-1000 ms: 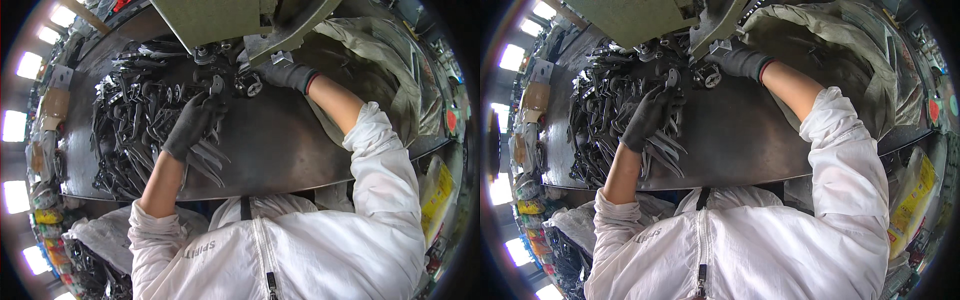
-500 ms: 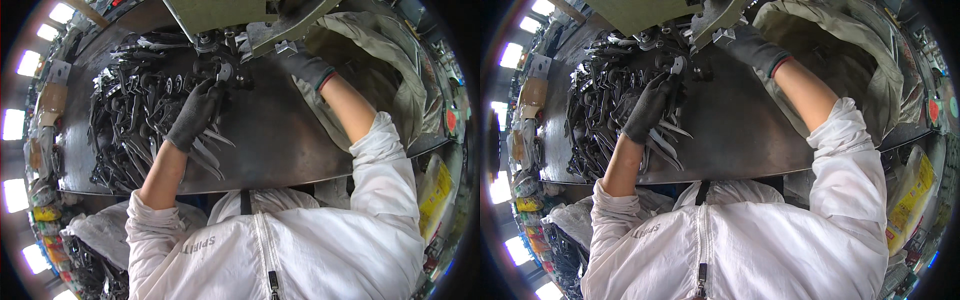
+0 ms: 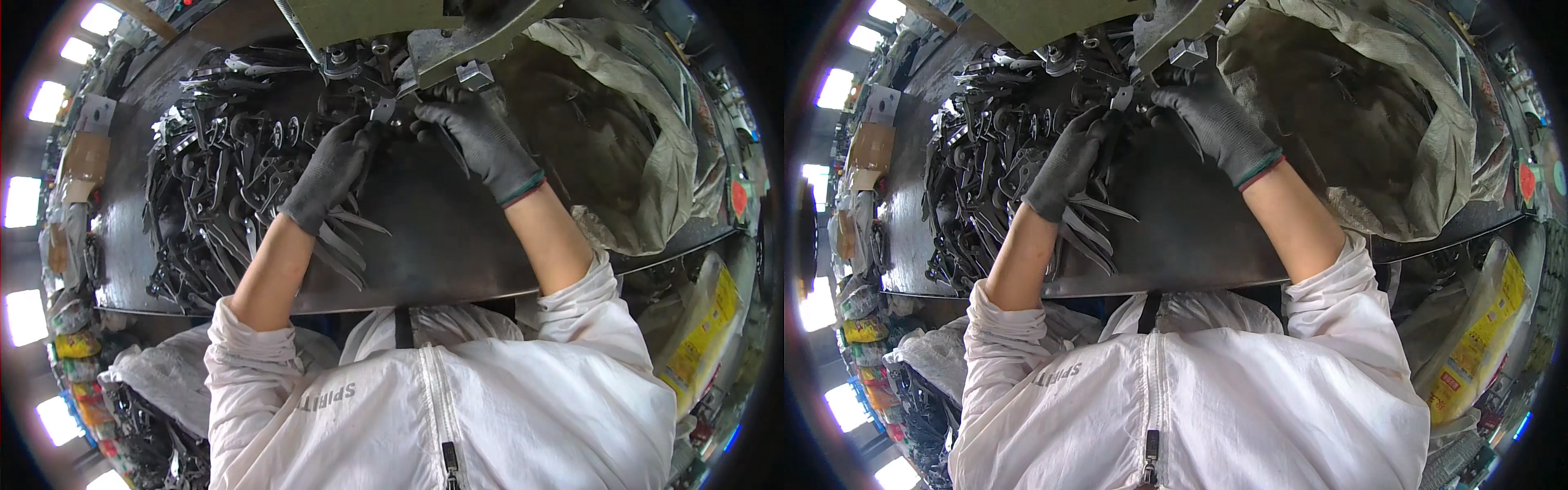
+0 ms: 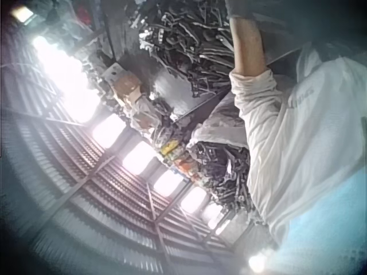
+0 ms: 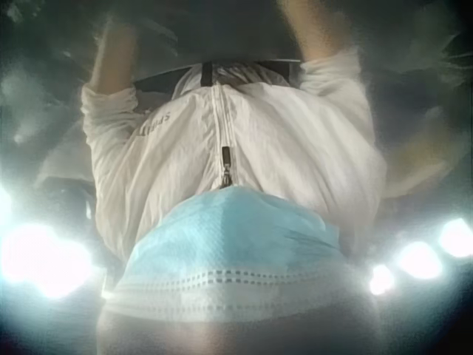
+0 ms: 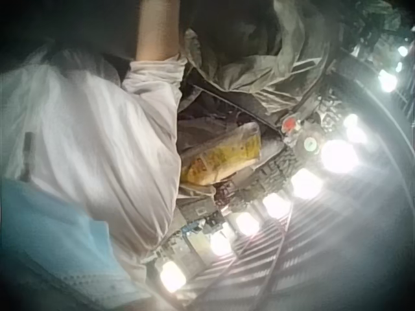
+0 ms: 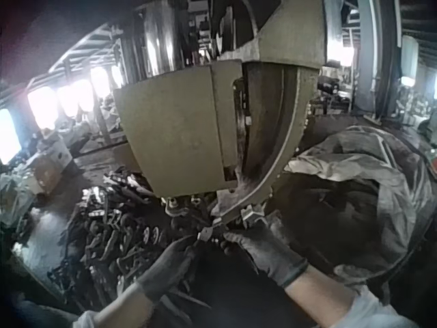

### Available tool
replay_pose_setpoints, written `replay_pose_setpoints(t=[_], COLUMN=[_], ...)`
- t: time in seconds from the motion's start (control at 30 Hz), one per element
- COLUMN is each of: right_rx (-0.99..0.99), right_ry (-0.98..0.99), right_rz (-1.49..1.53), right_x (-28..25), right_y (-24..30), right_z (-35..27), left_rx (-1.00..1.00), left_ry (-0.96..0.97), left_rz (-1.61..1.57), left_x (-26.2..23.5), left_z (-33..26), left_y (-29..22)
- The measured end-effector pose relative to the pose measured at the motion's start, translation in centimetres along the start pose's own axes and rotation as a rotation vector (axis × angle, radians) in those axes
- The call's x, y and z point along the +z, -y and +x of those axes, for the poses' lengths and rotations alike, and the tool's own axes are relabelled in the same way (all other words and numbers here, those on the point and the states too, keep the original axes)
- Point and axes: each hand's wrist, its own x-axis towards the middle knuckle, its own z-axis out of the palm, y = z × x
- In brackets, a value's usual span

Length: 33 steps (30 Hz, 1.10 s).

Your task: The person picks up metal parts and places them into a machine to be pressed, then moves the finished components into a large white bag. They also pick up a smaller white bag, shake its contents into a container, and place it back on the table.

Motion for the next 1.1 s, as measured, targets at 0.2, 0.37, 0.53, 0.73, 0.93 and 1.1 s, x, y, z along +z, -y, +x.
replay_pose_setpoints(t=[0.2,0.37,0.53,0.73,0.93,1.1], right_rx=[-0.355,-0.239,-0.250,-0.162,-0.059,0.046], right_ry=[-0.035,0.066,0.010,0.005,0.106,0.050], right_rz=[-0.398,-0.237,-0.332,-0.177,-0.199,-0.068], right_x=[1.1,1.3,2.4,1.5,1.0,1.6], right_y=[-0.8,-1.0,-0.3,-0.2,-2.8,-2.7], right_z=[1.0,0.9,1.1,0.2,1.5,0.1], left_rx=[-0.054,-0.080,-0.098,-0.086,-0.114,-0.050], left_ry=[0.140,0.166,0.110,0.037,0.179,-0.087], left_rz=[-0.153,0.046,0.156,0.088,0.250,0.504], left_x=[-0.6,-0.4,-1.4,0.1,0.2,0.5], left_z=[1.2,0.9,0.6,0.4,1.6,-2.6], left_y=[-0.4,-2.3,-1.6,-2.1,-1.2,-4.3])
